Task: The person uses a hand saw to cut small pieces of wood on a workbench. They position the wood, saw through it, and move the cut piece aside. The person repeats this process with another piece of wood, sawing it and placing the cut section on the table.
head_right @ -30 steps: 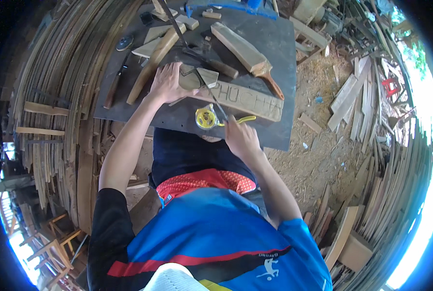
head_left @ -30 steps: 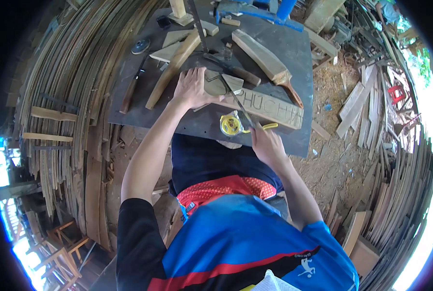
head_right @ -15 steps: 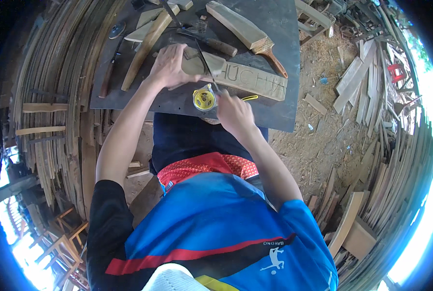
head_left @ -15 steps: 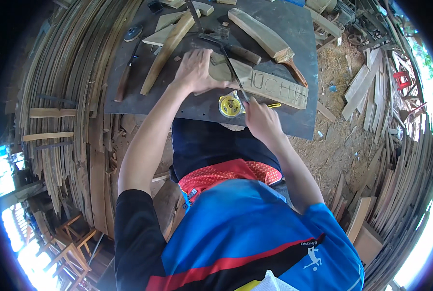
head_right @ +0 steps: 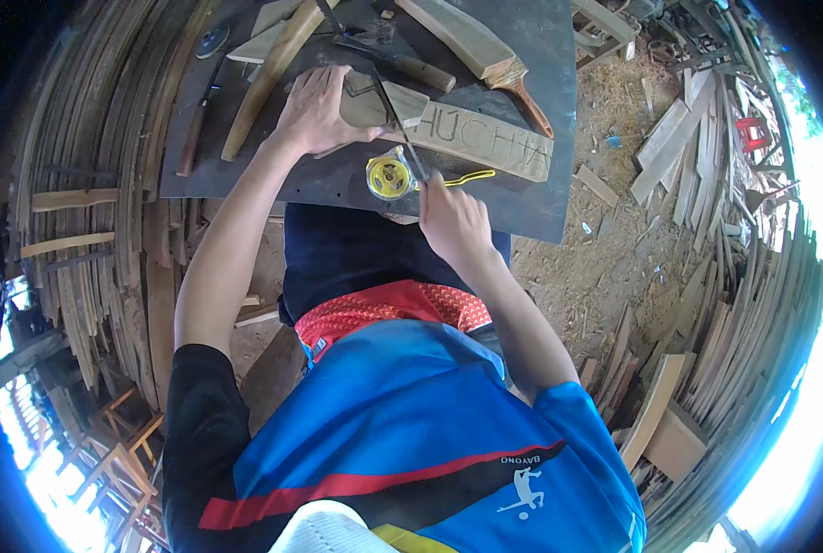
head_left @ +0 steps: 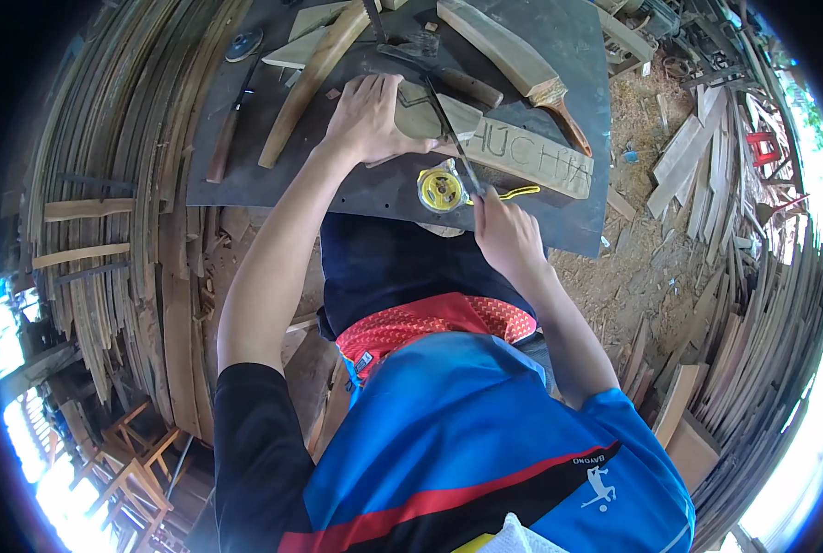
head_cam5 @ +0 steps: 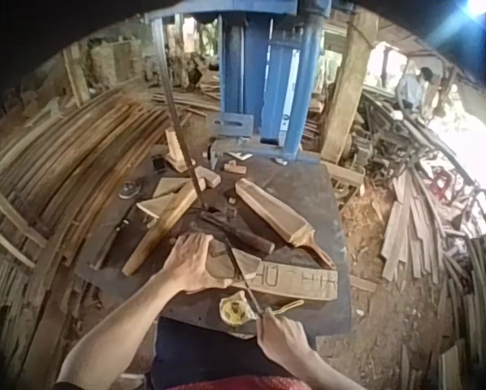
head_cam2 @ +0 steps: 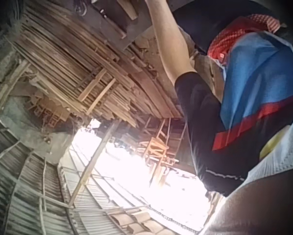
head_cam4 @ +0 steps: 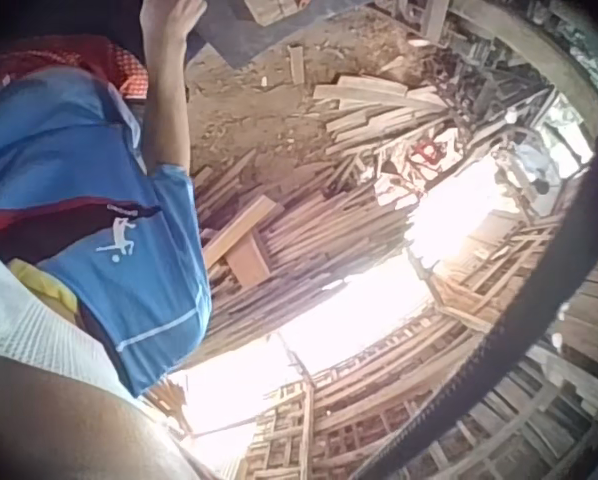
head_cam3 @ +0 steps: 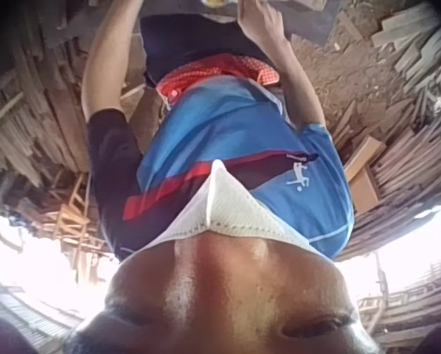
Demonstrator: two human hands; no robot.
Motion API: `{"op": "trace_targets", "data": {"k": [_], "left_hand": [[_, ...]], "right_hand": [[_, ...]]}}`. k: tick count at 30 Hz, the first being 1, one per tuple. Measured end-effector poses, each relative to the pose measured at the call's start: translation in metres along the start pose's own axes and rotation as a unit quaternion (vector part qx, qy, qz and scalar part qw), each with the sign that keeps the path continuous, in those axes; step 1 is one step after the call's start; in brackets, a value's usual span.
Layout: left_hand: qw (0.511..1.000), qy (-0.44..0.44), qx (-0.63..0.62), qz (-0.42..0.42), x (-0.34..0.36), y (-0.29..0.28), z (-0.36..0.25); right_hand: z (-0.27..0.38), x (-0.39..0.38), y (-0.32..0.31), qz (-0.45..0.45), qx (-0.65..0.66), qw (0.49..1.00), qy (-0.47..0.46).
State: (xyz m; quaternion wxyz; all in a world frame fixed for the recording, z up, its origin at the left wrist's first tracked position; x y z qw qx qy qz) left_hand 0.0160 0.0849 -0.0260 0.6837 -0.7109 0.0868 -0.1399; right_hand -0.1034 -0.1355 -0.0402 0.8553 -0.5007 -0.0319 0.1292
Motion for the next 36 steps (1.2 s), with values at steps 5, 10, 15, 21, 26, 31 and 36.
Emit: {"op": "trace_targets", "data": {"k": [5,10,15,21,26,31,36], "left_hand": [[1.000,-0.014,0.004,0.003,0.000,-0.002,-0.004],[0.999,-0.035,0.010,0.029,0.003,-0.003,0.004],[0.999,0.017,0.017,-0.035,-0.002,0.004,-0.009],[1.000,0.009,0.013,-0.023,0.003,0.008,-0.016],[1.000,0.020,0.008,-0.017,0.001,0.004,-0.016],[0.999,0.040,0.010,0.004,-0.001,-0.002,-0.022],[1.000,0.015,0.002,-0.017,0.007,0.002,-0.019]], "right_hand": [[0.008,0.047,0.006,-0.055,0.004,0.998,-0.017],[-0.002,-0.010,0.002,0.004,-0.026,0.999,0.034],[-0.010,-0.018,0.001,-0.025,-0.014,0.999,0.017],[-0.003,0.024,0.011,-0.086,-0.033,0.996,-0.008],[-0.009,-0.023,0.012,-0.058,-0.025,0.998,0.018],[-0.008,-0.035,0.013,-0.053,-0.030,0.998,0.019],[-0.003,0.008,0.016,-0.075,-0.037,0.996,0.009]]}}
Point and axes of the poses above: each hand's wrist, its own x-axis towards the middle knuckle, its own y-axis out of the palm, z = x × y, the point moved 4 cm from there along x, towards the middle knuckle, and after that the axes turned 8 degrees about x, right-handed, at the moved point
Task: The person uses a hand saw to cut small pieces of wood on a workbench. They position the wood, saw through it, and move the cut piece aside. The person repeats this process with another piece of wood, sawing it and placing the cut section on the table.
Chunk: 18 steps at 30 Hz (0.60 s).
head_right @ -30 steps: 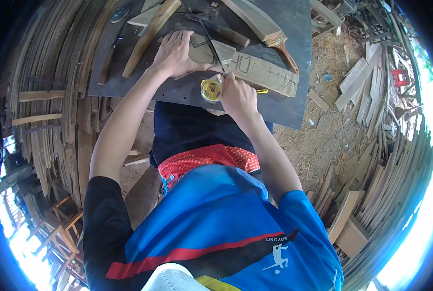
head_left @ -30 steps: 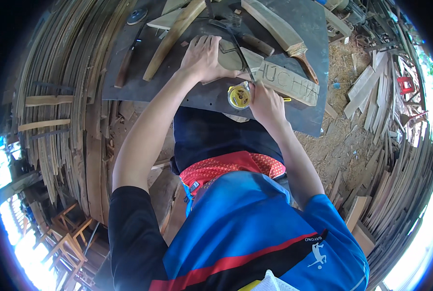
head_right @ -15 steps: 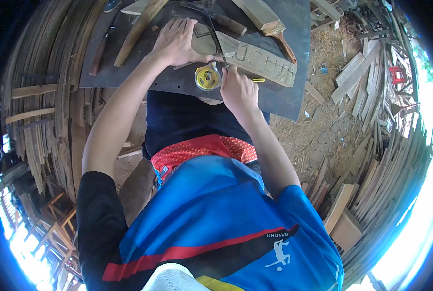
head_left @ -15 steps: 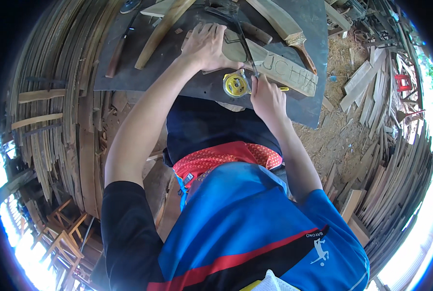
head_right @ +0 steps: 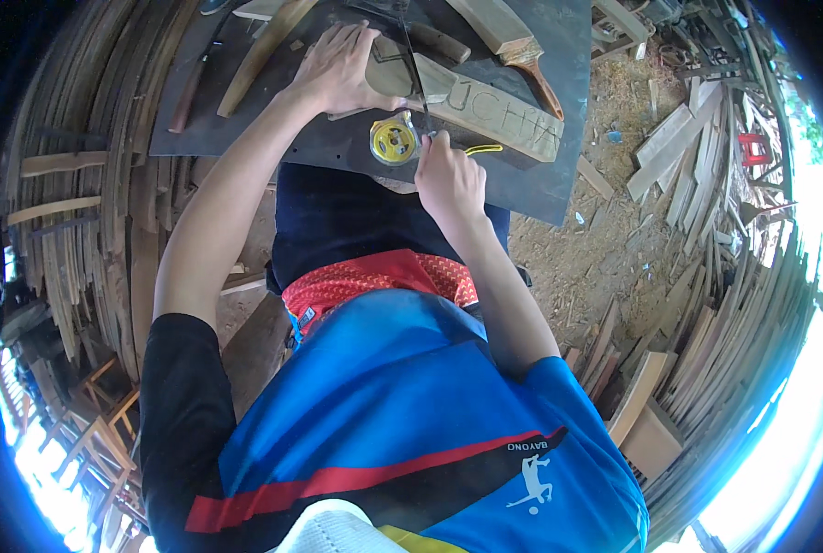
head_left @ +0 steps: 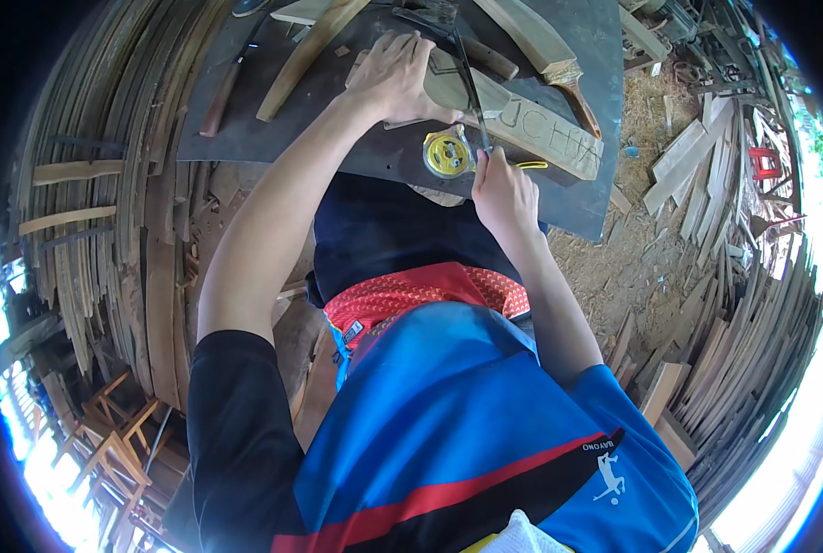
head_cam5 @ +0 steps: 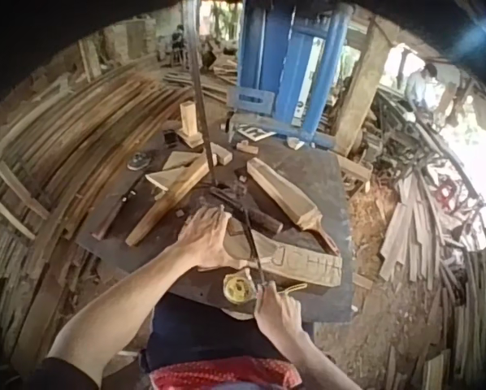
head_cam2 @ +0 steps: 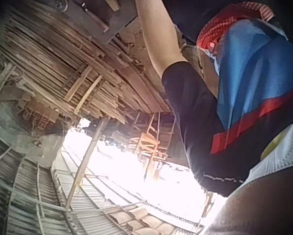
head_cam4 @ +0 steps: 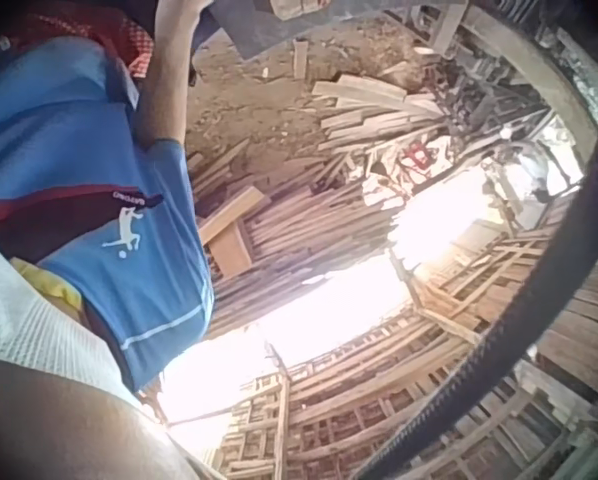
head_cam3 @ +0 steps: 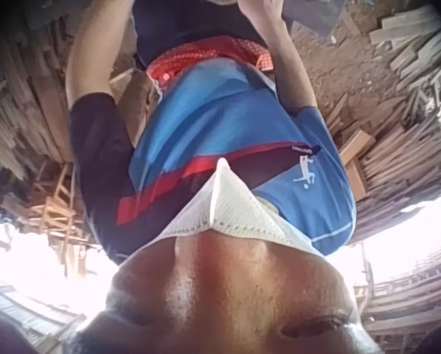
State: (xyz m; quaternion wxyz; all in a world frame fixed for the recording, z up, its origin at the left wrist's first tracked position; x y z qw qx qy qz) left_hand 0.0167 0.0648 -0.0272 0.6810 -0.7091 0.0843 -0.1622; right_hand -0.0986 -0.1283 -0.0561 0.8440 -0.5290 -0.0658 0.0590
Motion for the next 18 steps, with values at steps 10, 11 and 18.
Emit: {"op": "trace_targets", "data": {"k": [10,11,18], "left_hand": [[0.997,0.043,0.051,0.031,0.002,0.004,-0.005],[0.997,0.049,0.058,0.013,0.002,0.004,-0.008],[0.998,0.005,-0.017,0.065,0.011,-0.014,-0.009]], "right_hand": [[-0.008,-0.049,-0.009,0.024,0.014,0.999,0.022],[-0.006,-0.032,-0.005,0.004,0.012,1.000,0.004],[-0.007,0.009,-0.005,-0.005,-0.004,1.000,0.006]]}}
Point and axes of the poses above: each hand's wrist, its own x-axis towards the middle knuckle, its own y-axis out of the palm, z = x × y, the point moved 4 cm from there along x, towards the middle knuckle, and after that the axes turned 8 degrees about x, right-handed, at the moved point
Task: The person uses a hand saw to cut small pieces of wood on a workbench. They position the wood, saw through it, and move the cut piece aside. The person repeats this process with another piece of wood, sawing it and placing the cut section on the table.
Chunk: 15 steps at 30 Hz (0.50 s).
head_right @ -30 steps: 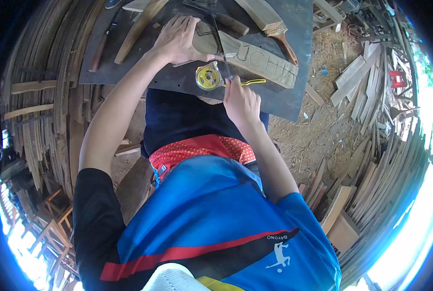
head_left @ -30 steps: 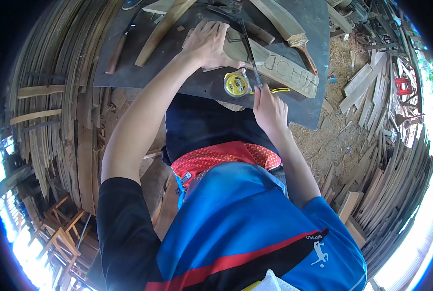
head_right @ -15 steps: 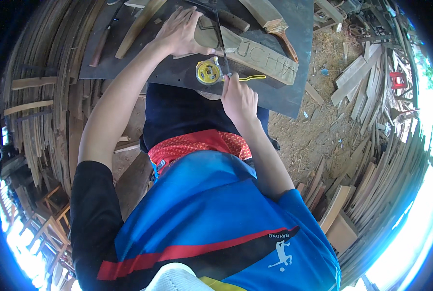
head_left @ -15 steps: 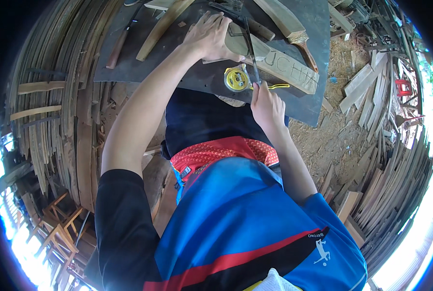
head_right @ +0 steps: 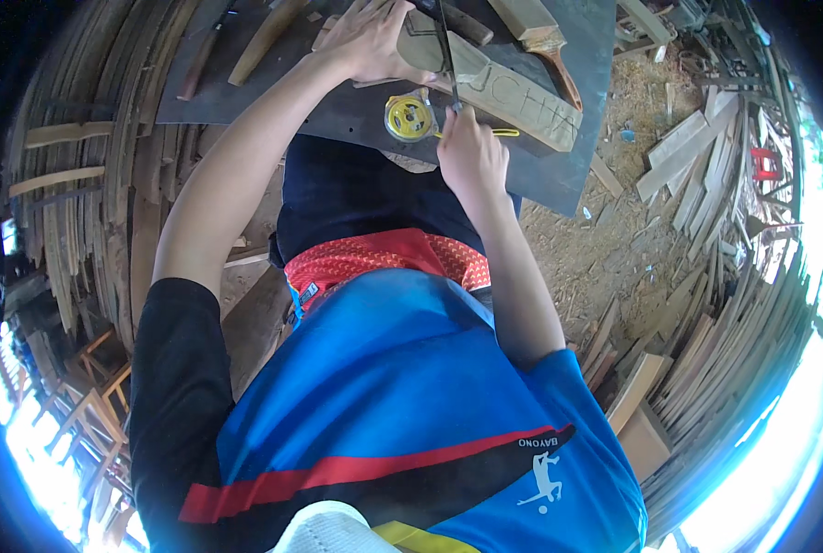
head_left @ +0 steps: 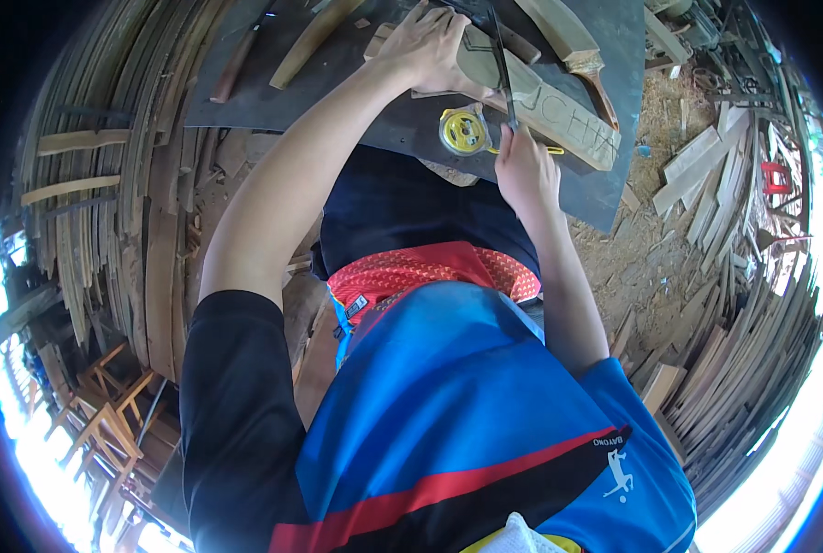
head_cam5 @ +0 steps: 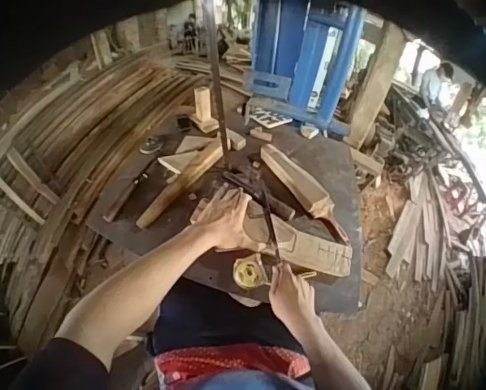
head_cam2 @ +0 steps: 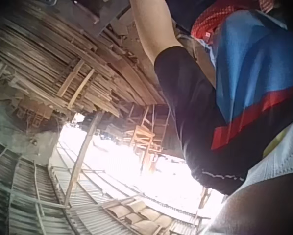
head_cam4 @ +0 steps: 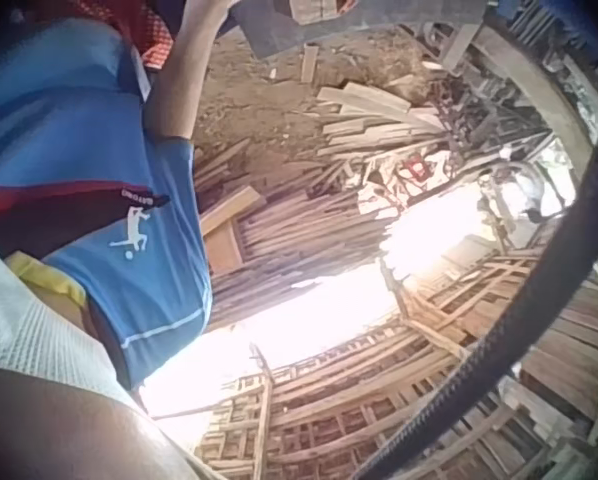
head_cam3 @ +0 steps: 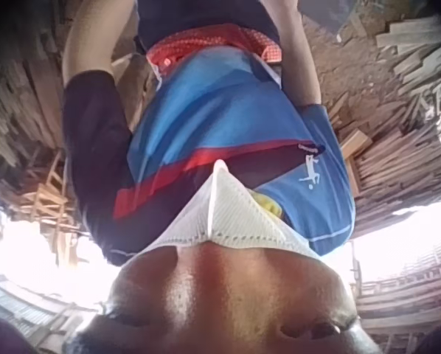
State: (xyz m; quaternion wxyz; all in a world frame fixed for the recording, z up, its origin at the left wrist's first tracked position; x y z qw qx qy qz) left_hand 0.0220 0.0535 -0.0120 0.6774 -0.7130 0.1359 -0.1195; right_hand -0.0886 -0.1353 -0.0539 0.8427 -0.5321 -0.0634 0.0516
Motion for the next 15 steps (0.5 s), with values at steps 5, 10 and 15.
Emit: {"op": "trace_targets", "data": {"k": [5,10,15], "left_hand": [[0.998,0.021,-0.009,0.064,0.001,-0.013,0.004],[0.995,0.065,0.021,-0.074,-0.010,0.018,-0.020],[0.998,-0.001,0.040,-0.055,-0.006,0.015,-0.003]], "right_hand": [[-0.012,-0.059,-0.007,0.058,0.023,0.997,0.049],[-0.008,-0.009,-0.005,-0.008,0.033,0.999,0.010],[-0.004,-0.006,-0.003,0.010,0.020,1.000,0.011]]}}
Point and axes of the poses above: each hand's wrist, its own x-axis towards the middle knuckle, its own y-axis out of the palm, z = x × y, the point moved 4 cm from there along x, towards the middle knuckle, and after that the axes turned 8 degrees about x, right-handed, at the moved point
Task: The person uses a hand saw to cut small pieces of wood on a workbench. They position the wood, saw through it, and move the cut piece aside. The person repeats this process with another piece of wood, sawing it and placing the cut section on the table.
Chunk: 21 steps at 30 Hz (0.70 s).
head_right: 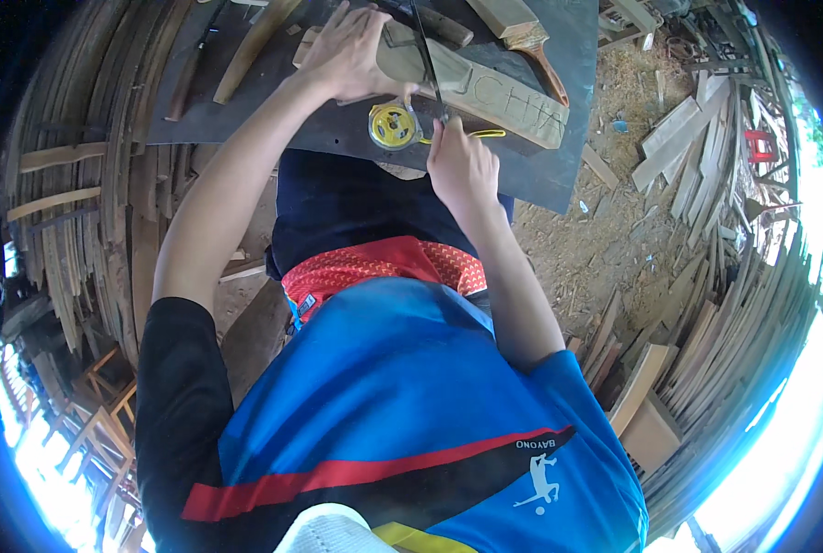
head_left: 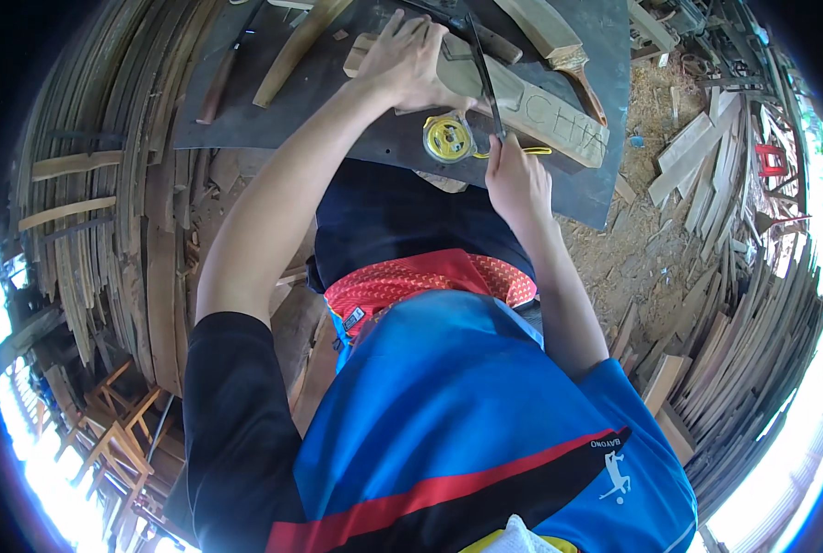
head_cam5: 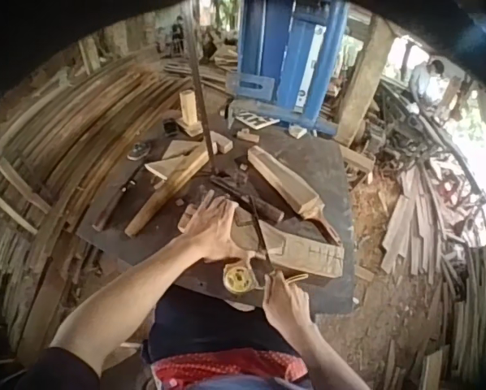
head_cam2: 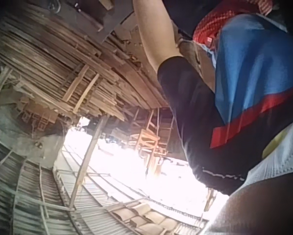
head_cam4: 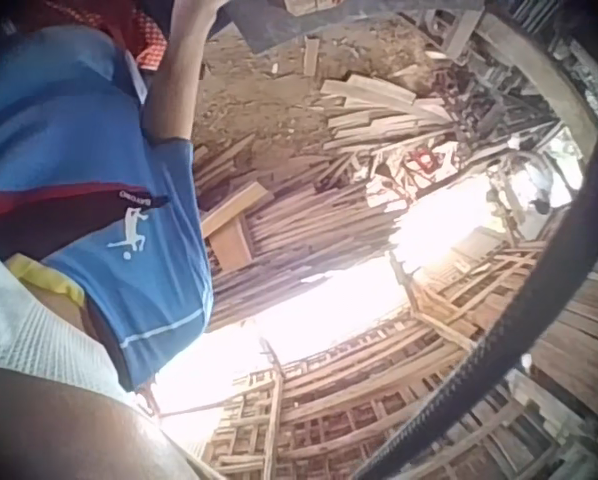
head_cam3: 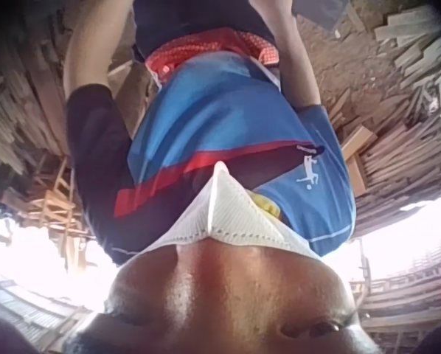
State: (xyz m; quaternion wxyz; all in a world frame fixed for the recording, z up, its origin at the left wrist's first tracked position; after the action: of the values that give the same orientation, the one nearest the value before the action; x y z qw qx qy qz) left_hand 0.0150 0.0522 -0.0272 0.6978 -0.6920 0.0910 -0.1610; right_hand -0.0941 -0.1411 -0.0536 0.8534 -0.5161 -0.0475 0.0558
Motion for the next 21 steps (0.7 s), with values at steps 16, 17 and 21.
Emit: {"op": "trace_targets", "data": {"k": [16,17,21], "left_hand": [[0.999,0.007,-0.031,0.037,0.003,-0.012,0.015],[0.998,0.007,-0.034,0.044,0.003,-0.012,0.015],[0.999,-0.004,-0.052,-0.005,0.006,-0.006,0.017]], "right_hand": [[0.011,-0.009,0.003,0.017,-0.001,1.000,-0.003],[0.009,-0.020,0.002,0.021,-0.006,1.000,-0.002],[0.006,-0.039,-0.007,0.046,-0.017,0.998,0.035]]}}
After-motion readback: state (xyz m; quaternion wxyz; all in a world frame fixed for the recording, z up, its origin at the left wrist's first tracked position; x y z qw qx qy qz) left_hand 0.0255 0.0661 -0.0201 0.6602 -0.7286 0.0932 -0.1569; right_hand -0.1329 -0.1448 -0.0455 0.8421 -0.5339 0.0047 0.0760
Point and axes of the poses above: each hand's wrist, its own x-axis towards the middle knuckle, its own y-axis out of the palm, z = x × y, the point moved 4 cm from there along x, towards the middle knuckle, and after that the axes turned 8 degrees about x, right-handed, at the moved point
